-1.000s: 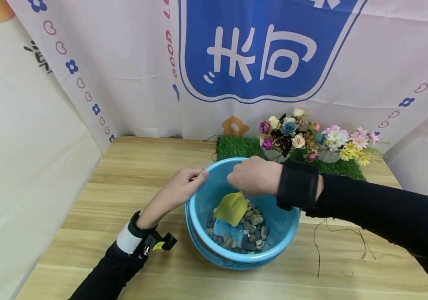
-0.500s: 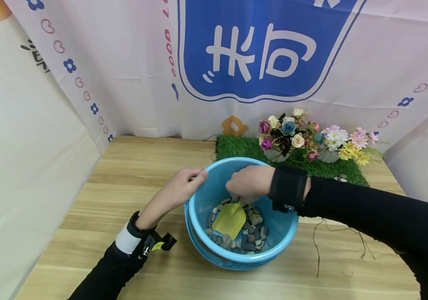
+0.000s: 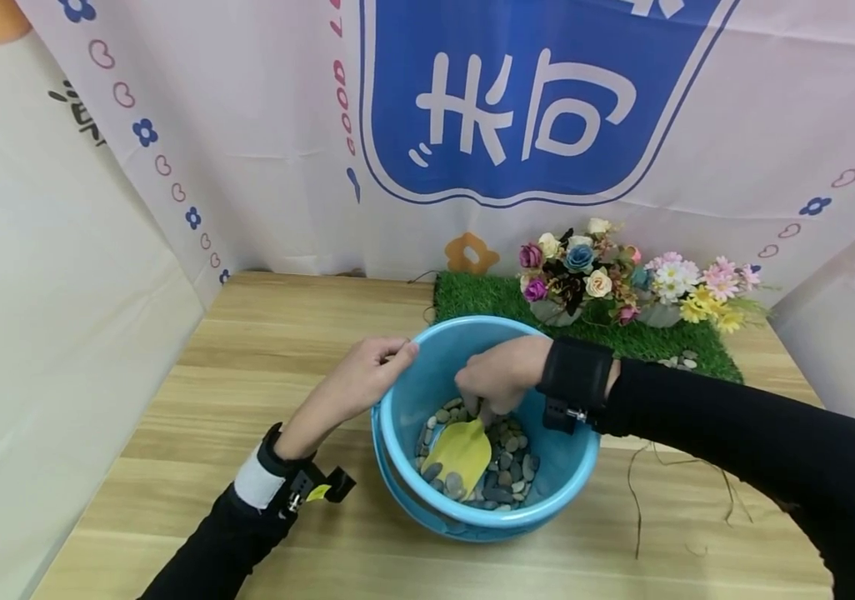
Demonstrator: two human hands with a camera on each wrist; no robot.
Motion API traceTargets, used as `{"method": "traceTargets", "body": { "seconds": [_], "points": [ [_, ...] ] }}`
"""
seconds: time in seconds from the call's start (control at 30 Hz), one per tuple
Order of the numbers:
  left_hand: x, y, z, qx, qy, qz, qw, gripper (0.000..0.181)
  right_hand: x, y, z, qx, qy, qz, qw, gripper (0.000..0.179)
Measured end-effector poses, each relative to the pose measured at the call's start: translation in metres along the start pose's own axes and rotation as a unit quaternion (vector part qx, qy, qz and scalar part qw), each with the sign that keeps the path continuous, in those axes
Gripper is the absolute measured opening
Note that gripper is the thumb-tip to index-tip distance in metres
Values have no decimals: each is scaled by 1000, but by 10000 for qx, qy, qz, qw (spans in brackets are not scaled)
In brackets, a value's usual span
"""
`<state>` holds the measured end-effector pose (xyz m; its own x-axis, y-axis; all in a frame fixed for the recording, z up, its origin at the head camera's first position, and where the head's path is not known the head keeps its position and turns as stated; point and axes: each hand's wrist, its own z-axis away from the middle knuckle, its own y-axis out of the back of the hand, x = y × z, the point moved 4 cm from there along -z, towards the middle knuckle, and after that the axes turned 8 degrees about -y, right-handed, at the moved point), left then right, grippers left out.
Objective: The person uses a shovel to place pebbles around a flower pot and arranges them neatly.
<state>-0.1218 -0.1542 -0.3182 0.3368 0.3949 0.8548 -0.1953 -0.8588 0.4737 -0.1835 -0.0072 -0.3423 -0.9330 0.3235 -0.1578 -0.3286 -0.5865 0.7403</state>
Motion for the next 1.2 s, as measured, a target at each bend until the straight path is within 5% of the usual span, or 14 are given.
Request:
{"method": "traceTargets", "body": {
  "seconds": [0.23, 0.5, 1.2],
  "points": [
    [-2, -1, 0, 11, -21, -25, 10000, 33, 15, -6, -10, -302, 339, -236, 9987, 18],
    [-1, -1, 0, 5, 41, 2, 10000, 33, -11, 16, 28, -246, 584, -698, 9955, 35],
    [2, 1, 0, -16, -11, 30, 10000, 35, -12, 31, 46, -289, 684, -1133, 9908, 33]
  ]
}}
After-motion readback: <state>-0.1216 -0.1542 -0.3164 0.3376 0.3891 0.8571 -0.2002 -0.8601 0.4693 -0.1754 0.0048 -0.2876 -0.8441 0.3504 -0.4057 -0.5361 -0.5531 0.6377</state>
